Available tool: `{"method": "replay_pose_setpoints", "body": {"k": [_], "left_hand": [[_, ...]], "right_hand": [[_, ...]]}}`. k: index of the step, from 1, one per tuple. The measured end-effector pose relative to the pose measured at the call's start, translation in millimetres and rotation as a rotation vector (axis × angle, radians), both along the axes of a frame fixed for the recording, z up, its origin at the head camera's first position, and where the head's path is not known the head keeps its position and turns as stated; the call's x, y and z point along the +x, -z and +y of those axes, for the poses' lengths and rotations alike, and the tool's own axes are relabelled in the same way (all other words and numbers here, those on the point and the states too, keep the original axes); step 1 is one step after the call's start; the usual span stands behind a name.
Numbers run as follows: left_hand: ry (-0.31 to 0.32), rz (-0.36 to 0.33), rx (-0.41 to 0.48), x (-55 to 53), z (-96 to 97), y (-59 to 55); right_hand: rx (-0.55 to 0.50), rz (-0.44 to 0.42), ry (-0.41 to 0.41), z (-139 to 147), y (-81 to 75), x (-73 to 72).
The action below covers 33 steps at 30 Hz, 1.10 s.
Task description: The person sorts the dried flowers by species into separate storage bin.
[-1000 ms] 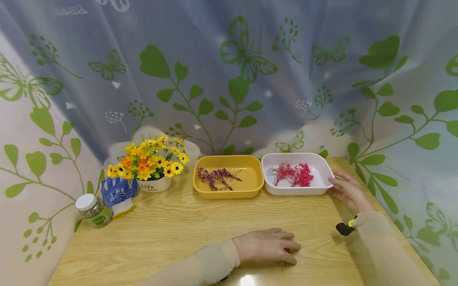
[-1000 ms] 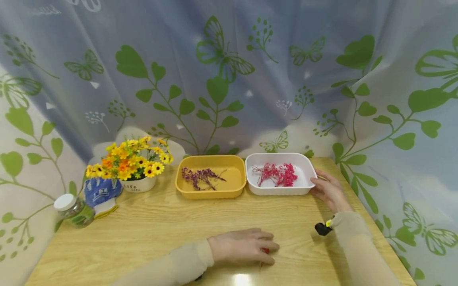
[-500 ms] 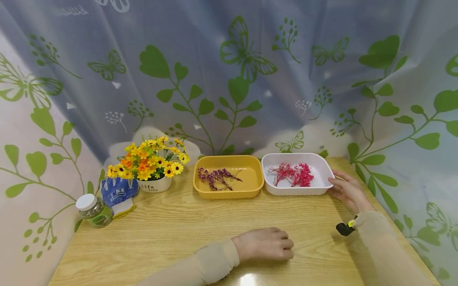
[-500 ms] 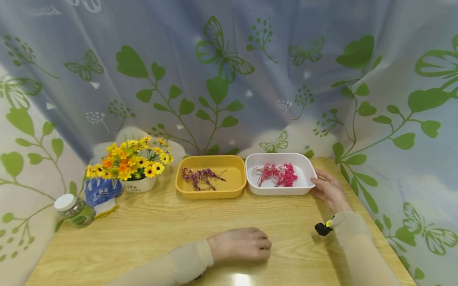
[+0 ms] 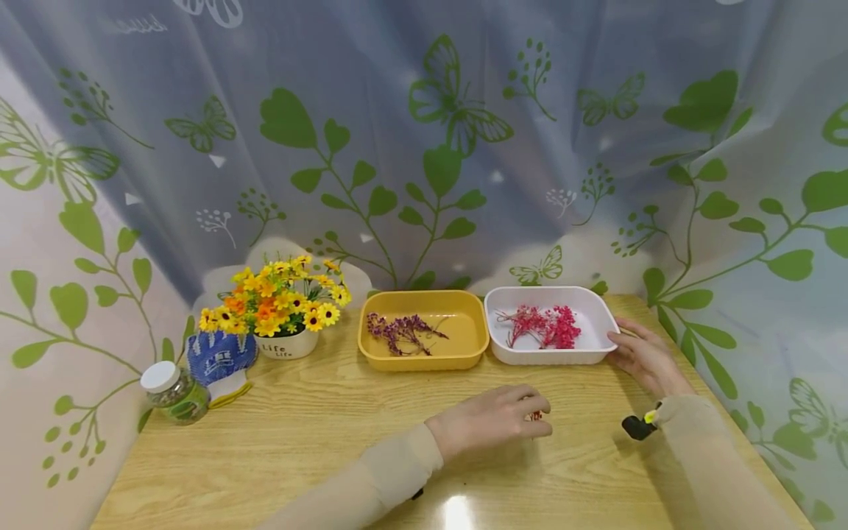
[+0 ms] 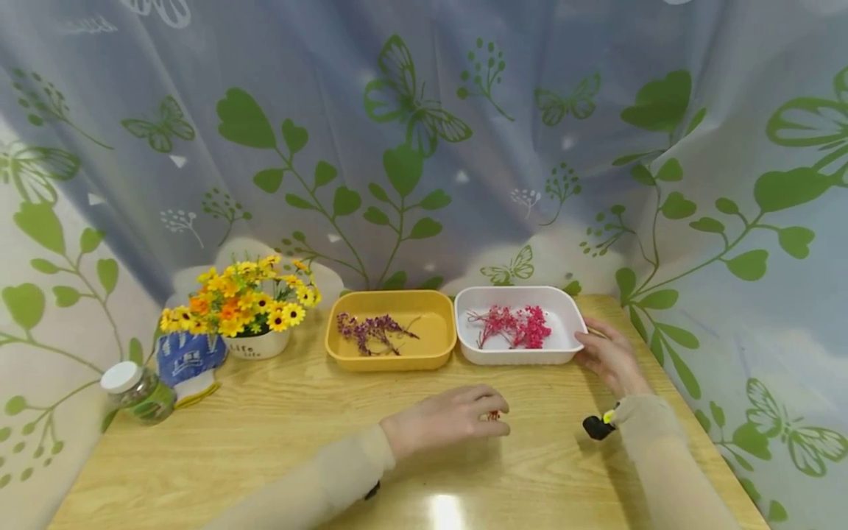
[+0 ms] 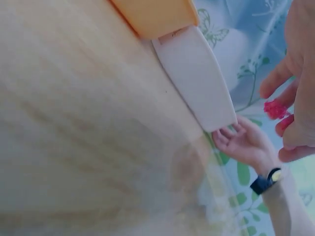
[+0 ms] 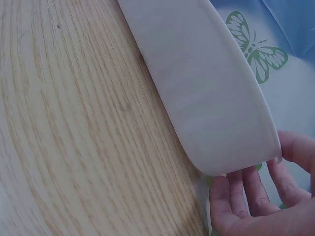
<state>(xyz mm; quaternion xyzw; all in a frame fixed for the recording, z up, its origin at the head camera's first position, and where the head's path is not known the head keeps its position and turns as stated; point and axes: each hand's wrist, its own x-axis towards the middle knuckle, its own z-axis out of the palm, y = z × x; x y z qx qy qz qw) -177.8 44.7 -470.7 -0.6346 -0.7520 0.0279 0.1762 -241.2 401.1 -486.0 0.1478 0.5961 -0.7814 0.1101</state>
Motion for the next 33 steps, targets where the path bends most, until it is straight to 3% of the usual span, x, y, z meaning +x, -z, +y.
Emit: {"method": "replay_pose_setpoints", "body": {"k": [5,9,11,13,17,24,30,33], "left_hand": [[-0.056,-0.117,0.108,-19.5,9.1,-10.6],[-0.089,-0.156,0.161,-35.1,15.8,-17.0],[-0.099,-0.207,0.218,-42.6,18.8,-18.5],[-0.11,-0.335,0.311,-50.3,21.9,-19.0],[-0.165,-0.662,0.526,-64.6,28.9,-17.4],[-0.334,-1.094,0.73,-81.6,41.9,-18.0],[-0.429,-1.638,0.985,-99.3,51.8,-17.5],[-0.456,-1.852,1.068,-107.0,52.8,-16.0]], "right_hand": [[0.002,0.004,-0.002,3,1.3,0.9],[0.011,0.007,-0.001,5,2.3,2.1],[0.02,0.01,0.002,5,2.4,2.8],[0.028,0.017,0.006,4,2.2,3.3],[0.018,0.026,0.013,3,1.4,4.1],[0.024,0.017,0.016,2,-0.1,2.7],[0.037,0.017,0.008,2,2.4,1.5],[0.053,0.027,0.0,2,3.7,1.8]]}}
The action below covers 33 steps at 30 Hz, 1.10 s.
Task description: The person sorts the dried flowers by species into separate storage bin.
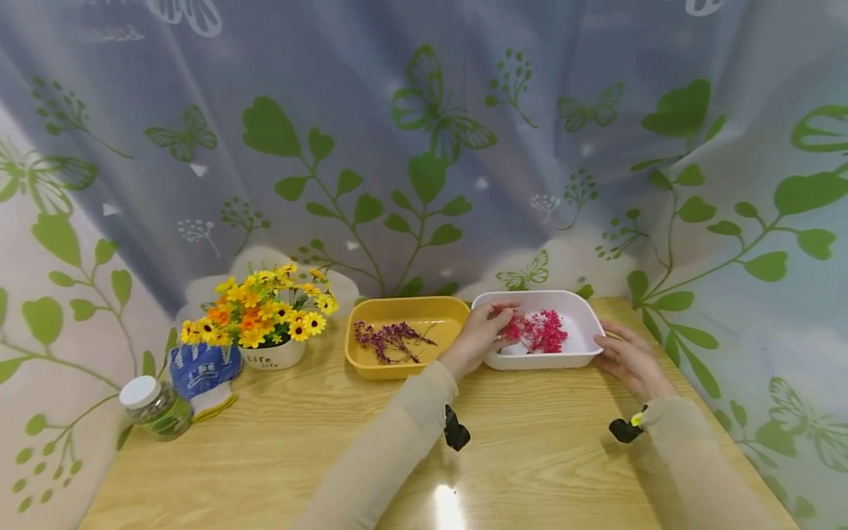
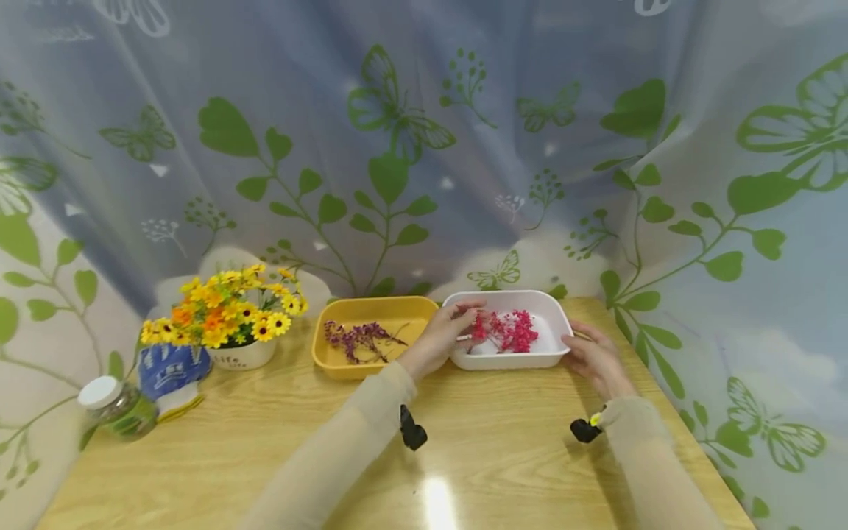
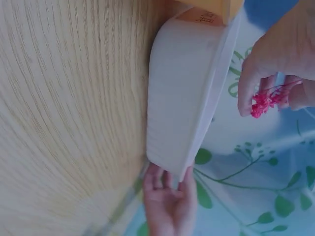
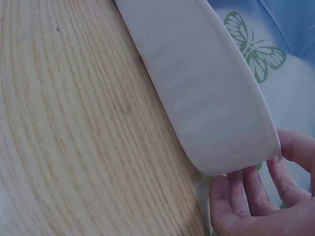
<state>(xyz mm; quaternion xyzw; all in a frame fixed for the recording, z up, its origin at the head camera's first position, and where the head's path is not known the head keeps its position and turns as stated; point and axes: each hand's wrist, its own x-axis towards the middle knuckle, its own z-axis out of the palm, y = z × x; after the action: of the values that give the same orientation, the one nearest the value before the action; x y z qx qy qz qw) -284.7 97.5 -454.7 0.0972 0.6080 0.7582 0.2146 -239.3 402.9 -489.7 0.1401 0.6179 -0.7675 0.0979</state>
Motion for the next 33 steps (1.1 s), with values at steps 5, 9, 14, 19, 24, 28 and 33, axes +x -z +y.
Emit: {"method": "replay_pose_setpoints", "body": {"k": [5,9,14,19,24,28,33], "left_hand": [[0.002,-0.2,0.158,-8.3,-2.4,1.5],[0.001,-0.29,0.243,-11.9,-2.1,1.7],[-0.001,-0.312,0.255,-14.5,2.5,3.8],[-0.005,-0.319,0.28,-14.9,6.0,1.4],[0.0,-0.317,0.29,-16.4,6.8,-4.5],[0.001,-0.334,0.3,-14.0,7.6,-9.7],[0.015,-0.314,0.325,-11.3,8.8,-13.5]], "right_hand": [[0.019,0.0,-0.002,-2,0.7,-1.1],[0.018,-0.011,-0.002,-4,0.5,-3.0],[0.01,-0.013,0.0,-8,1.9,-4.4],[0.009,-0.013,0.007,-10,3.5,-5.7],[0.011,-0.014,0.011,-10,3.4,-9.4],[0.017,-0.015,0.01,-9,4.2,-8.3],[0.013,0.0,0.005,-5,7.7,-6.4]]}}
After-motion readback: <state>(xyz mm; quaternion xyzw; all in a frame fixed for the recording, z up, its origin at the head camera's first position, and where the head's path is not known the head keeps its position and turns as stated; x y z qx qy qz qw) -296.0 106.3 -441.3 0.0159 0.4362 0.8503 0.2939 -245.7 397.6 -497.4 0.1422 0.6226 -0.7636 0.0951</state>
